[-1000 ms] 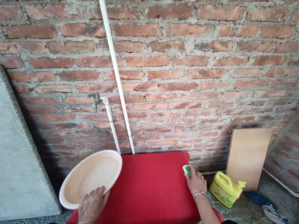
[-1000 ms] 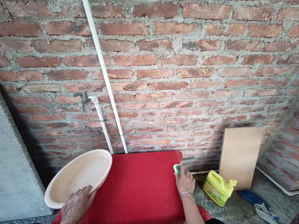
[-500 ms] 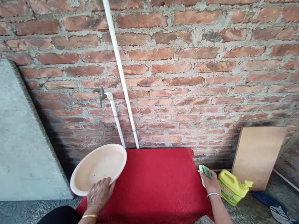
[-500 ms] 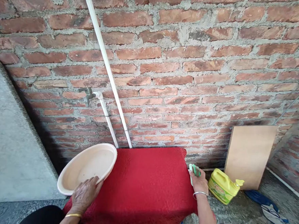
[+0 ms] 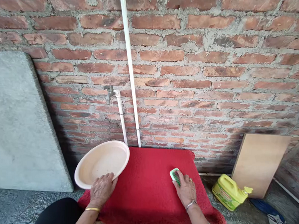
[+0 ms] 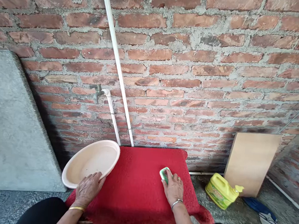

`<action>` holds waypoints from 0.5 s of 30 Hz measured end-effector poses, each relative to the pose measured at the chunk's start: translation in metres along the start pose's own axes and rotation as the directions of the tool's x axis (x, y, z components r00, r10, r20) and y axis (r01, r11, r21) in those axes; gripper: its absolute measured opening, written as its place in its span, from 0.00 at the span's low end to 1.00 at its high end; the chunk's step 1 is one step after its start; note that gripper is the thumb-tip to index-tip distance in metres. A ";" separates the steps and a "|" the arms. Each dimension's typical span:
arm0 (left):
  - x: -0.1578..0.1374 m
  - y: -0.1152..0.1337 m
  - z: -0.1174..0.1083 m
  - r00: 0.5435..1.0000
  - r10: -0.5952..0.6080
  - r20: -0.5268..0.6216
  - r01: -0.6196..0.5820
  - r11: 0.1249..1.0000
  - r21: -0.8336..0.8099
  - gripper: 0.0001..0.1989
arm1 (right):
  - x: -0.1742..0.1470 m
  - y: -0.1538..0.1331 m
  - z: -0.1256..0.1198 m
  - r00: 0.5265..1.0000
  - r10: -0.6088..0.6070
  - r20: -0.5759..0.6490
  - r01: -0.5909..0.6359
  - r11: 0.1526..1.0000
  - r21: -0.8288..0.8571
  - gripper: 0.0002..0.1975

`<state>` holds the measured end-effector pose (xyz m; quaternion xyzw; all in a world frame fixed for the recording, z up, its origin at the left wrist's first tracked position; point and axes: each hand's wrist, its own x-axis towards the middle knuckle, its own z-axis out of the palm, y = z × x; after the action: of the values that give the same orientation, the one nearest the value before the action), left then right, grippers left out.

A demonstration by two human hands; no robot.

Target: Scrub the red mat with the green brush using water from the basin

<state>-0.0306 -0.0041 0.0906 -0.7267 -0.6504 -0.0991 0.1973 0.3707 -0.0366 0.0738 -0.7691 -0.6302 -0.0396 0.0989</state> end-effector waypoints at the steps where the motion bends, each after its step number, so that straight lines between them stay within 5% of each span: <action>1: 0.000 0.000 0.000 1.000 0.001 0.002 -0.001 1.000 -0.004 0.16 | 0.000 0.010 -0.001 0.999 0.035 0.001 -0.035 0.999 -0.032 0.23; 4: 0.001 0.002 -0.002 1.000 -0.007 0.020 0.007 1.000 -0.016 0.16 | 0.000 0.049 -0.003 0.980 0.196 -0.032 -0.198 0.975 -0.103 0.24; 9: 0.000 0.003 -0.003 0.999 -0.018 0.032 0.019 0.999 -0.036 0.17 | -0.006 0.097 -0.007 0.869 0.485 -0.095 -0.492 0.868 -0.067 0.29; 15: 0.001 0.007 -0.005 0.998 -0.048 0.048 0.053 0.991 -0.123 0.16 | -0.012 0.077 -0.001 0.947 0.301 -0.111 -0.305 0.952 -0.026 0.30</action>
<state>-0.0235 -0.0059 0.0944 -0.7229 -0.6655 -0.1279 0.1347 0.4437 -0.0630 0.0647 -0.8556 -0.4974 -0.0781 0.1203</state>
